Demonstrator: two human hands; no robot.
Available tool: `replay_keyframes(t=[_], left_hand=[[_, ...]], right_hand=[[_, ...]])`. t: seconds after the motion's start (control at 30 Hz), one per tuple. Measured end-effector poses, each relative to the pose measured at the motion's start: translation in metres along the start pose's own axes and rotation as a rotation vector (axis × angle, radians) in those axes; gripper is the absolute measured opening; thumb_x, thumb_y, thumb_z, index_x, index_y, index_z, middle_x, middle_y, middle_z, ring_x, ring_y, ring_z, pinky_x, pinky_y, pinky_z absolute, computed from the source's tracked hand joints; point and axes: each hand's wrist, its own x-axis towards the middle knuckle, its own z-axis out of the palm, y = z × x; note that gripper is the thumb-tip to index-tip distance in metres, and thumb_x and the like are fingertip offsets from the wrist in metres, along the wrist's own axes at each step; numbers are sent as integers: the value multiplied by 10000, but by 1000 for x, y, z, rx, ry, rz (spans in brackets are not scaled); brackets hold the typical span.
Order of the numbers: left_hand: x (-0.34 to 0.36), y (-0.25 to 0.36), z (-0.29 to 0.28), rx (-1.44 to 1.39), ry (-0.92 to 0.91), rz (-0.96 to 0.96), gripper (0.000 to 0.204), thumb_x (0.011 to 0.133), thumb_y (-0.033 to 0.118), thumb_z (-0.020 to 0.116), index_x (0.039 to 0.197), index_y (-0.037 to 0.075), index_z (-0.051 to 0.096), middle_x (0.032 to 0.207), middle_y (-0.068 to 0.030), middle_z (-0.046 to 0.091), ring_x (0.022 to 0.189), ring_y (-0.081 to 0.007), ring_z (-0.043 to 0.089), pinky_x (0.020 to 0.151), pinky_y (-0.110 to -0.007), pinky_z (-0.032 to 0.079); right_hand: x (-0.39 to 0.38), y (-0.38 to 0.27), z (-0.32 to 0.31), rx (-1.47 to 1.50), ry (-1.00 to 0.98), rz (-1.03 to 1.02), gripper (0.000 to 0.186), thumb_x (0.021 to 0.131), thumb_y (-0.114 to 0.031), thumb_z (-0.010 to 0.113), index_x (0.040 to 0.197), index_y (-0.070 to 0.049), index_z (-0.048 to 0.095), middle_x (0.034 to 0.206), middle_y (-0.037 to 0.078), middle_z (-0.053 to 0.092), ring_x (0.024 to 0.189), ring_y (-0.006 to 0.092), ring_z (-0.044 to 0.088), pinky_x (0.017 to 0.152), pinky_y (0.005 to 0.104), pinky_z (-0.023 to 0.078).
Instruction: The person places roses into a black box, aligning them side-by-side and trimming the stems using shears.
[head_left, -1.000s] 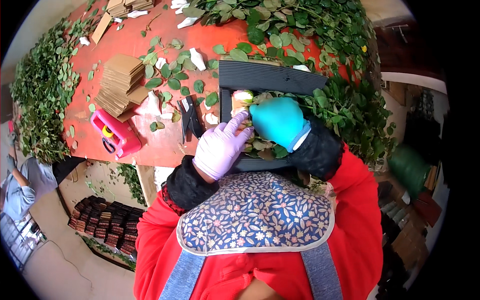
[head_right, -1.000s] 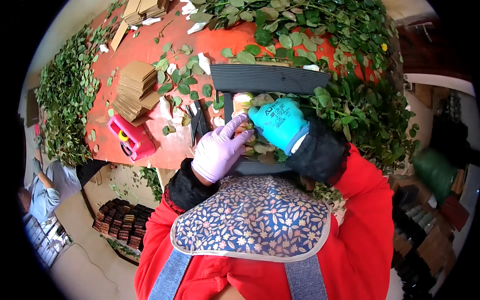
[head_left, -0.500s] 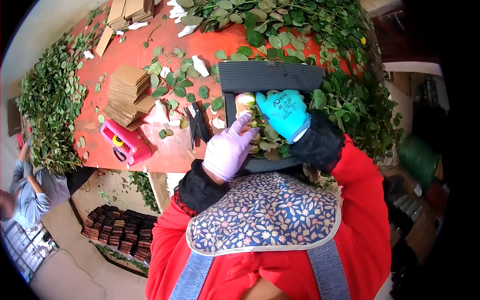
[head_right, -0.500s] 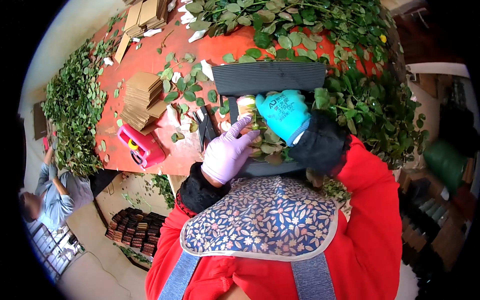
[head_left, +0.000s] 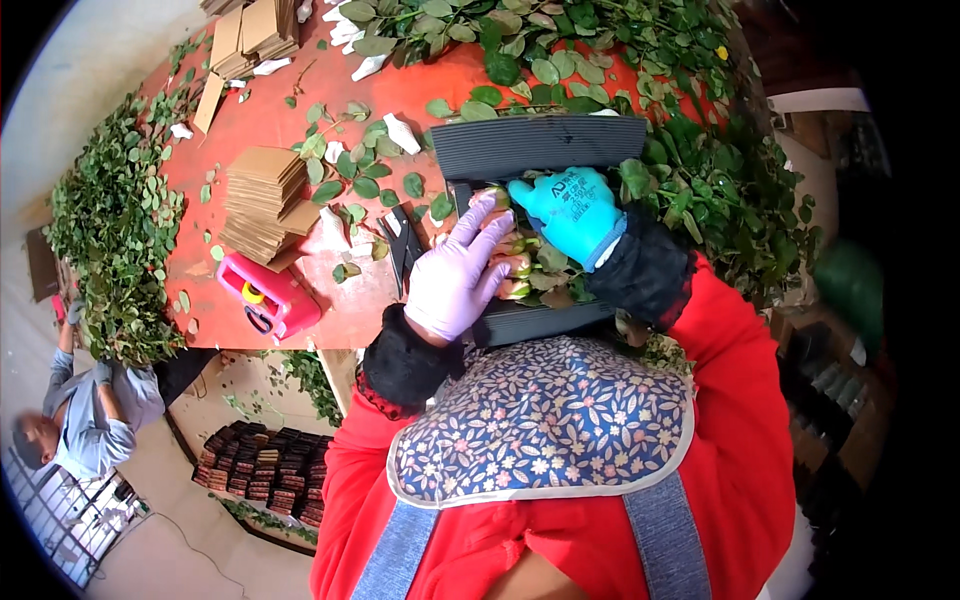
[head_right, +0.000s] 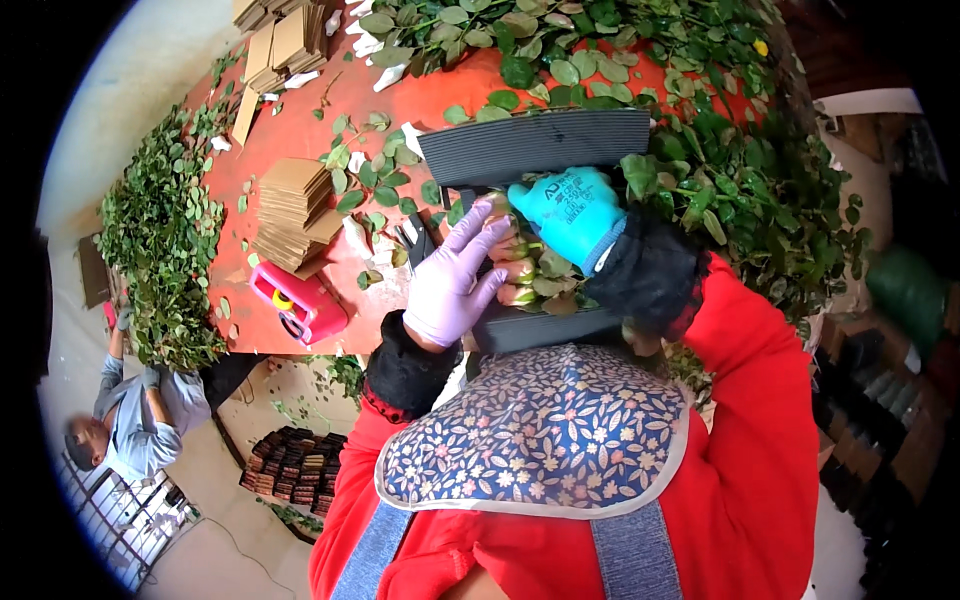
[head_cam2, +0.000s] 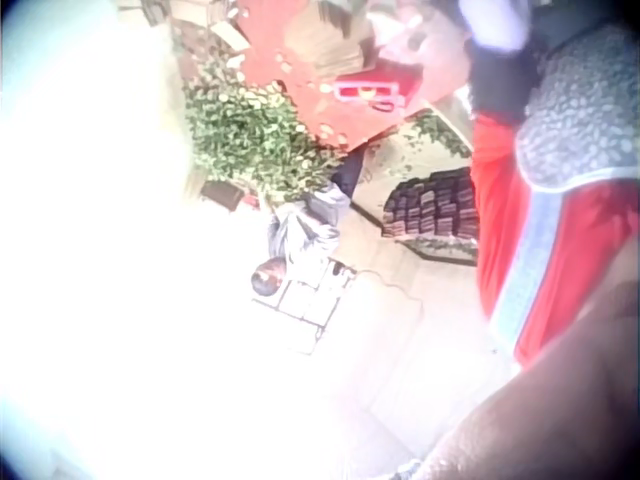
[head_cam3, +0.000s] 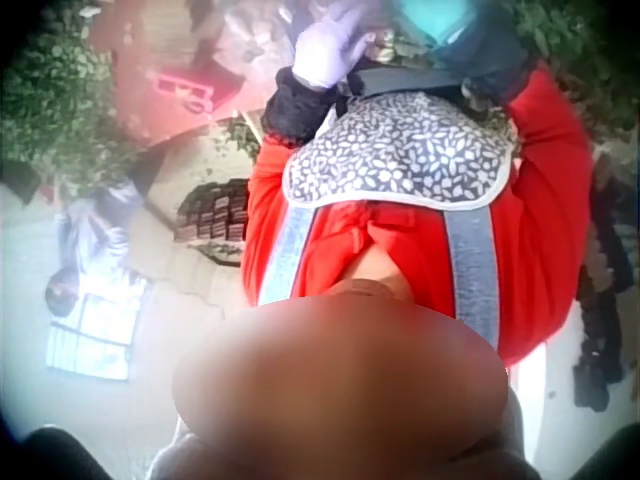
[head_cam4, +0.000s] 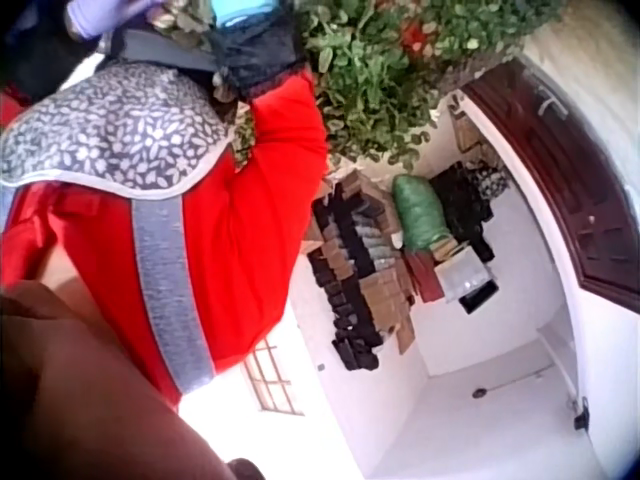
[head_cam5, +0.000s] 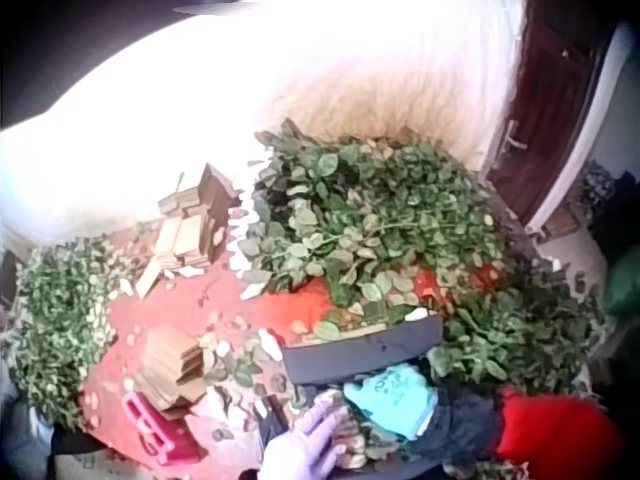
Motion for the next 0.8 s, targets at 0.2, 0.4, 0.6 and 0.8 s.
replay_keyframes(t=[0.2, 0.4, 0.6, 0.8], left_hand=[[5, -5, 9, 54, -37, -16, 547, 874, 250, 732, 1395, 134, 613, 1557, -116, 496, 974, -329, 730, 768, -408, 606], [4, -13, 3, -13, -68, -61, 445, 888, 143, 706, 1331, 136, 661, 1493, -152, 561, 1056, -332, 715, 834, -386, 601], [11, -19, 5, -64, -27, -44, 429, 930, 130, 644, 1357, 173, 642, 1495, -133, 560, 1000, -327, 719, 815, -393, 598], [11, -31, 7, -221, -9, -28, 638, 888, -33, 594, 1498, 131, 509, 1483, -172, 561, 1260, -375, 620, 1022, -382, 542]], right_hand=[[2, 0, -8, -15, -65, 59, 237, 876, -179, 660, 1107, -135, 694, 756, 40, 688, 698, 245, 705, 619, 405, 543], [-11, 4, -30, 116, 122, -29, 385, 914, -246, 641, 1280, -133, 679, 682, 39, 629, 609, 239, 657, 582, 412, 511], [-11, 6, -19, 100, -107, 14, 429, 961, -266, 639, 1371, -138, 641, 708, 79, 649, 626, 273, 658, 604, 435, 519], [-9, 12, -28, 130, 99, -111, 405, 928, -222, 668, 1324, -132, 676, 769, 85, 650, 664, 294, 655, 636, 447, 518]])
